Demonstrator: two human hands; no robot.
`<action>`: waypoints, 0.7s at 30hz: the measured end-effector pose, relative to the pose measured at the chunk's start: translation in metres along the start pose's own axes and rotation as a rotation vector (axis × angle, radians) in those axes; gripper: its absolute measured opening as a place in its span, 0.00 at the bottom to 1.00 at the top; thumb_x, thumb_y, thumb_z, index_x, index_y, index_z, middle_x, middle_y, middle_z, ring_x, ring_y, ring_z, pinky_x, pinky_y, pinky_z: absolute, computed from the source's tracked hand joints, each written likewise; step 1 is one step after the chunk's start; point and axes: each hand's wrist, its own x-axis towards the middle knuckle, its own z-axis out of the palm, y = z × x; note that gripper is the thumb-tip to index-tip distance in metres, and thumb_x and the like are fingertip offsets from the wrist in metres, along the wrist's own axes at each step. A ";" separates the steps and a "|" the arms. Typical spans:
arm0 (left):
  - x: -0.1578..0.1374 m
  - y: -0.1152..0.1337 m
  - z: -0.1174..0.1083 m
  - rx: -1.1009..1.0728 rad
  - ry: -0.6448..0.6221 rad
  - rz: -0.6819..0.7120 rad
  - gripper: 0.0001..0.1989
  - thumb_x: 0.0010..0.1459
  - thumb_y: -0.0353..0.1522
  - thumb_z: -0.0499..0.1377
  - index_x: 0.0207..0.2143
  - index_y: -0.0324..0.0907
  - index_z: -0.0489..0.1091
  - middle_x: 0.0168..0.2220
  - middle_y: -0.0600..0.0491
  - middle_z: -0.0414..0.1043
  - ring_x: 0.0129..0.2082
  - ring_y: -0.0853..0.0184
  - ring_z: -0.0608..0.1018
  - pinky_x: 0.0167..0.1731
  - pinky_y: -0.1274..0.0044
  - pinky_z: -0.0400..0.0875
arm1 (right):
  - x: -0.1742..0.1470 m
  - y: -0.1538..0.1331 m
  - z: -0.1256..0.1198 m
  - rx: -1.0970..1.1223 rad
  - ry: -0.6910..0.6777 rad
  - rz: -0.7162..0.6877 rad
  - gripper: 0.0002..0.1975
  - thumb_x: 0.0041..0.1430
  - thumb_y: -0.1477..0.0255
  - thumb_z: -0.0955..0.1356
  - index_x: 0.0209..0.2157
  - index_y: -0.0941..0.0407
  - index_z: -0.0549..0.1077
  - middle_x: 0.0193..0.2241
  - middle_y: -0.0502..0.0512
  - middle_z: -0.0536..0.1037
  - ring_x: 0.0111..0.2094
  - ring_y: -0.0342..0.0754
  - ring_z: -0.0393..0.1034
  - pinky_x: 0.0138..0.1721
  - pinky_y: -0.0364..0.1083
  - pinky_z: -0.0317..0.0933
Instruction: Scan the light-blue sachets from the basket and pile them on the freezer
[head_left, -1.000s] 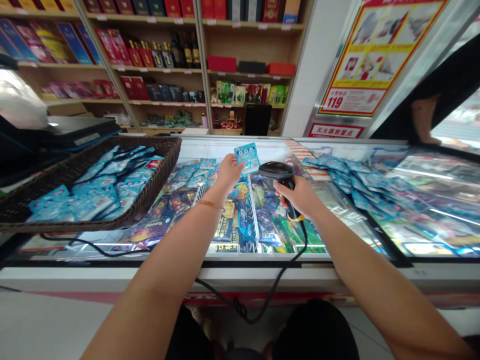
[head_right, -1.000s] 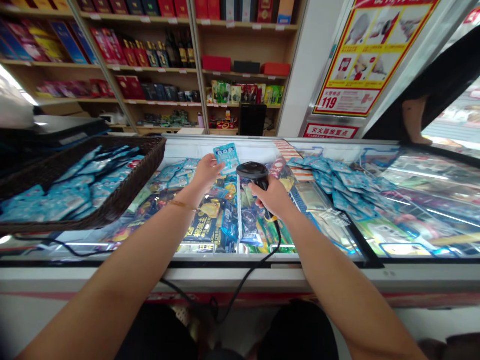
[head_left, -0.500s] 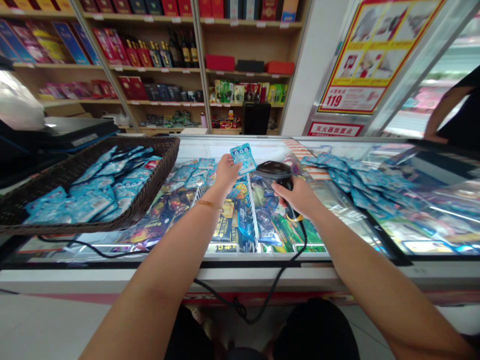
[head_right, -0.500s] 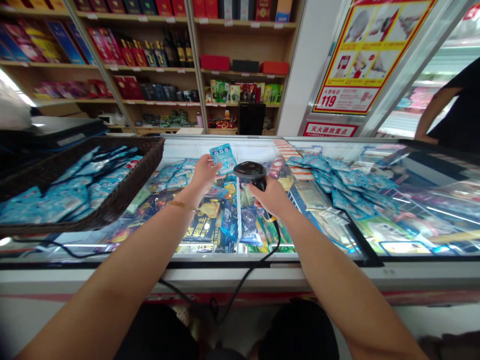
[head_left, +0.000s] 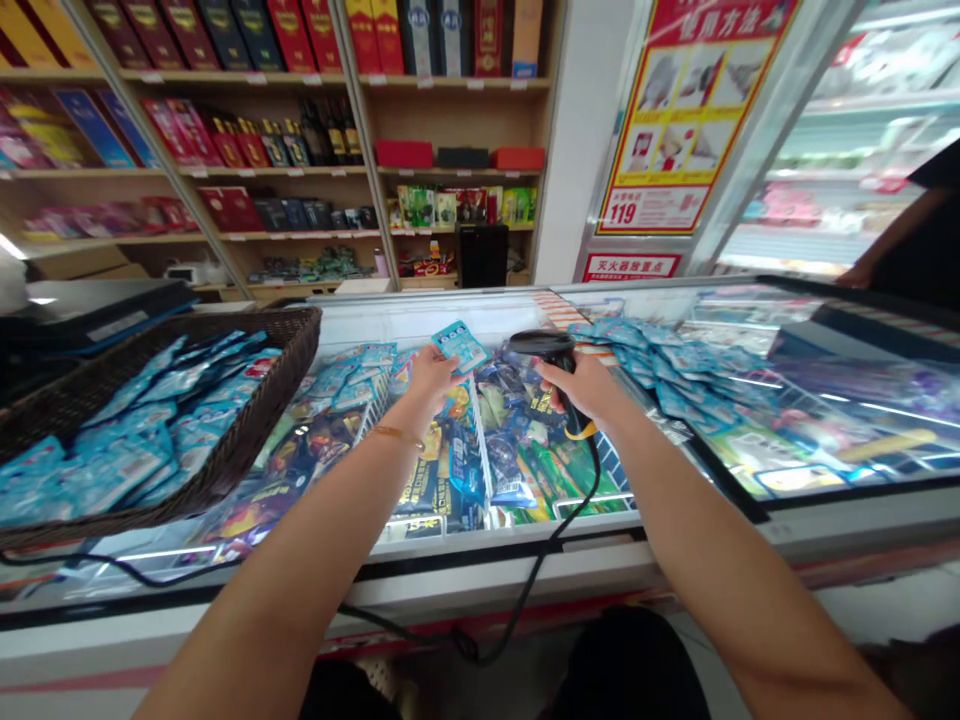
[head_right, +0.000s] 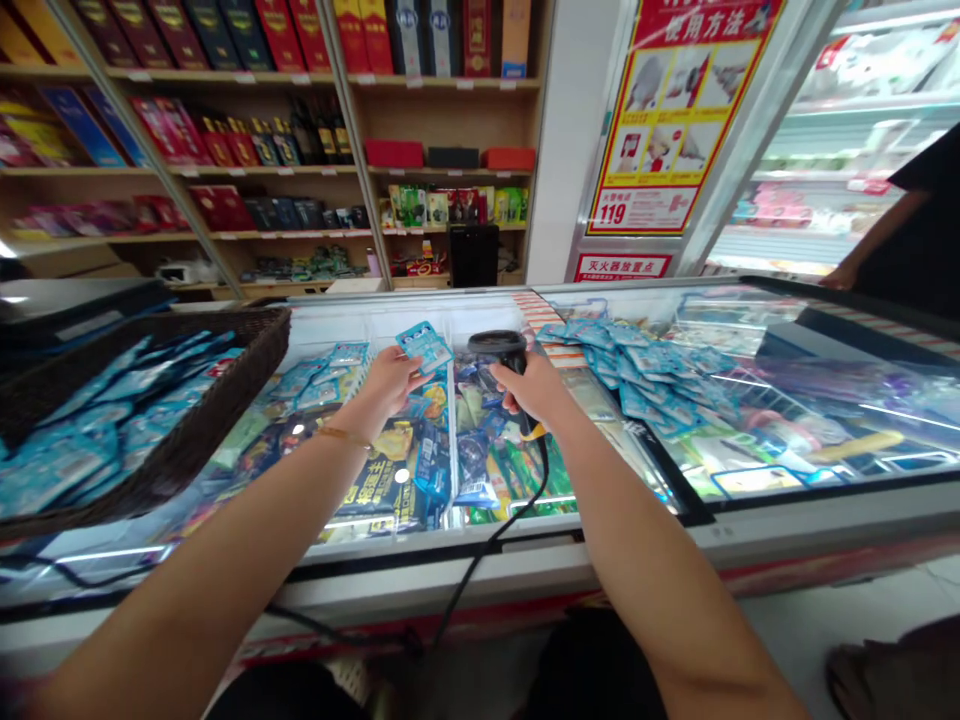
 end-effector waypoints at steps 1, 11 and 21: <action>0.002 0.000 0.009 -0.008 -0.010 -0.023 0.15 0.44 0.19 0.65 0.29 0.41 0.62 0.23 0.59 0.66 0.28 0.70 0.77 0.44 0.64 0.79 | 0.003 -0.002 -0.009 0.038 0.037 0.023 0.08 0.59 0.70 0.71 0.29 0.56 0.69 0.20 0.50 0.74 0.14 0.41 0.65 0.16 0.41 0.59; 0.025 -0.016 0.174 -0.006 -0.249 -0.200 0.14 0.51 0.17 0.61 0.33 0.41 0.63 0.31 0.52 0.73 0.39 0.64 0.81 0.45 0.67 0.80 | 0.012 -0.007 -0.125 0.090 0.380 0.111 0.12 0.54 0.68 0.75 0.28 0.57 0.70 0.20 0.52 0.75 0.15 0.42 0.66 0.15 0.41 0.63; 0.028 -0.044 0.278 0.034 -0.363 -0.194 0.16 0.48 0.16 0.64 0.33 0.40 0.62 0.40 0.48 0.73 0.45 0.61 0.80 0.44 0.69 0.78 | 0.009 0.017 -0.185 0.055 0.560 0.178 0.07 0.59 0.71 0.72 0.31 0.59 0.72 0.23 0.55 0.76 0.16 0.41 0.67 0.17 0.42 0.64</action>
